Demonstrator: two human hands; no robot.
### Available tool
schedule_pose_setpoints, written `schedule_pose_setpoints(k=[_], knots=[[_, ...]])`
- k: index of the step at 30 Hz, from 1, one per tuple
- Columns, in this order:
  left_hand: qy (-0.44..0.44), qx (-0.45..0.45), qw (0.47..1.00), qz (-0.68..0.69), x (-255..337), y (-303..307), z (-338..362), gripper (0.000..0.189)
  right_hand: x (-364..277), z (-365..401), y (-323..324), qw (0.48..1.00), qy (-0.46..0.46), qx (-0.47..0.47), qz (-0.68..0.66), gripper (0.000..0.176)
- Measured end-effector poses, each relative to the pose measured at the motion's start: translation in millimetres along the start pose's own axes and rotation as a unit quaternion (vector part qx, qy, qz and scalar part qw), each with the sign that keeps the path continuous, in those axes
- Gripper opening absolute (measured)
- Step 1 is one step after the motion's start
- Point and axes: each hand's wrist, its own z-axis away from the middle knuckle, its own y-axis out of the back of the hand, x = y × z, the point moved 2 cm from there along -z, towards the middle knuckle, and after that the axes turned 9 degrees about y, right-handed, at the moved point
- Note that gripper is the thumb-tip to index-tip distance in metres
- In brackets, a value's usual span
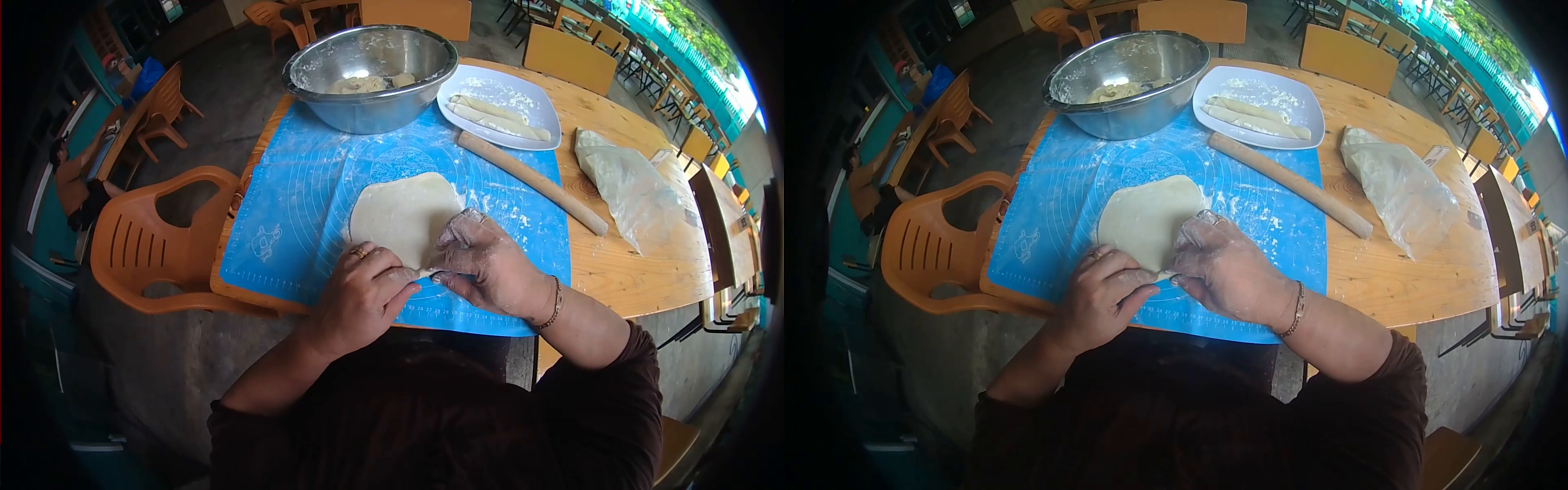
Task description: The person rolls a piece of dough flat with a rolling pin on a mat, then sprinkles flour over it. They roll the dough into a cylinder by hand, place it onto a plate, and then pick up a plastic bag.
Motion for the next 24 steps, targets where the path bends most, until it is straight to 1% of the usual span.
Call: schedule_pose_setpoints(k=[2, 3, 5, 6, 8, 9, 11, 12, 13, 14, 15, 16, 17, 18, 19, 20, 21, 23, 24], knots=[[0.028, -0.027, 0.999, 0.022, -4.2, -3.5, 1.0, 0.012, 3.1, 1.9, -1.2, 1.0, 0.005, -0.01, -0.002, 0.024], [0.027, -0.028, 0.999, 0.023, -3.7, -4.1, 0.2, 0.012, 4.2, 2.1, -1.2, 1.0, -0.001, -0.013, 0.007, 0.023], [0.053, -0.019, 0.998, 0.011, -3.7, -3.8, -1.5, 0.011, 4.1, 1.8, -1.8, 1.0, -0.008, -0.015, 0.014, 0.022], [0.053, -0.02, 0.998, 0.011, -2.1, -3.3, -2.3, 0.011, 3.7, 1.3, -1.9, 1.0, -0.01, -0.012, 0.022, 0.021], [0.029, 0.012, 0.998, -0.046, 3.8, -0.5, -5.0, 0.015, 2.2, 1.0, -0.4, 0.999, -0.012, -0.009, 0.03, 0.021], [0.028, 0.012, 0.998, -0.047, 7.1, 0.1, -5.4, 0.015, 0.1, 1.0, 1.0, 0.999, -0.013, -0.008, 0.032, 0.022], [-0.005, 0.022, 0.998, -0.06, 14.9, 1.0, -2.2, 0.02, -4.5, 1.4, 2.8, 0.999, -0.013, -0.007, 0.034, 0.023], [-0.003, 0.023, 0.998, -0.061, 15.1, -0.1, 0.6, 0.02, -7.1, 2.5, 2.5, 0.999, -0.009, -0.036, 0.033, 0.026], [-0.021, 0.0, 0.998, -0.067, 15.4, -3.1, 4.0, 0.025, -9.2, 3.7, 1.1, 0.997, -0.006, -0.064, 0.033, 0.03], [-0.039, -0.025, 0.996, -0.073, 16.5, -5.4, 7.6, 0.031, -11.1, 4.0, -0.7, 0.997, -0.006, -0.064, 0.032, 0.03], [-0.039, -0.026, 0.996, -0.073, 18.3, -5.7, 10.6, 0.031, -13.6, 4.1, -3.8, 0.995, 0.006, -0.083, 0.046, 0.034], [-0.038, -0.044, 0.992, -0.114, 20.4, -6.8, 13.5, 0.037, -16.4, 4.7, -6.7, 0.993, 0.017, -0.102, 0.06, 0.039], [-0.037, -0.062, 0.985, -0.154, 21.9, -8.0, 16.1, 0.045, -20.7, 5.8, -8.5, 0.993, 0.016, -0.101, 0.059, 0.039], [-0.037, -0.063, 0.985, -0.154, 22.0, -8.3, 19.6, 0.045, -25.6, 6.9, -10.3, 0.99, 0.006, -0.11, 0.09, 0.043], [-0.021, -0.081, 0.986, -0.142, 19.7, -8.5, 23.8, 0.052, -27.4, 7.5, -11.3, 0.986, -0.004, -0.118, 0.121, 0.047], [-0.004, -0.101, 0.986, -0.13, 17.0, -8.0, 26.5, 0.06, -26.7, 7.7, -11.3, 0.986, -0.005, -0.117, 0.12, 0.047], [-0.003, -0.102, 0.986, -0.13, 14.9, -6.2, 28.2, 0.06, -25.4, 8.0, -10.8, 0.986, -0.009, -0.118, 0.119, 0.049], [-0.011, -0.097, 0.985, -0.141, 12.1, -2.2, 30.0, 0.067, -20.4, 8.1, -6.0, 0.986, -0.013, -0.119, 0.119, 0.052], [-0.011, -0.096, 0.985, -0.141, 11.7, -0.9, 28.5, 0.067, -14.3, 8.1, -1.6, 0.975, -0.034, -0.158, 0.152, 0.055]])
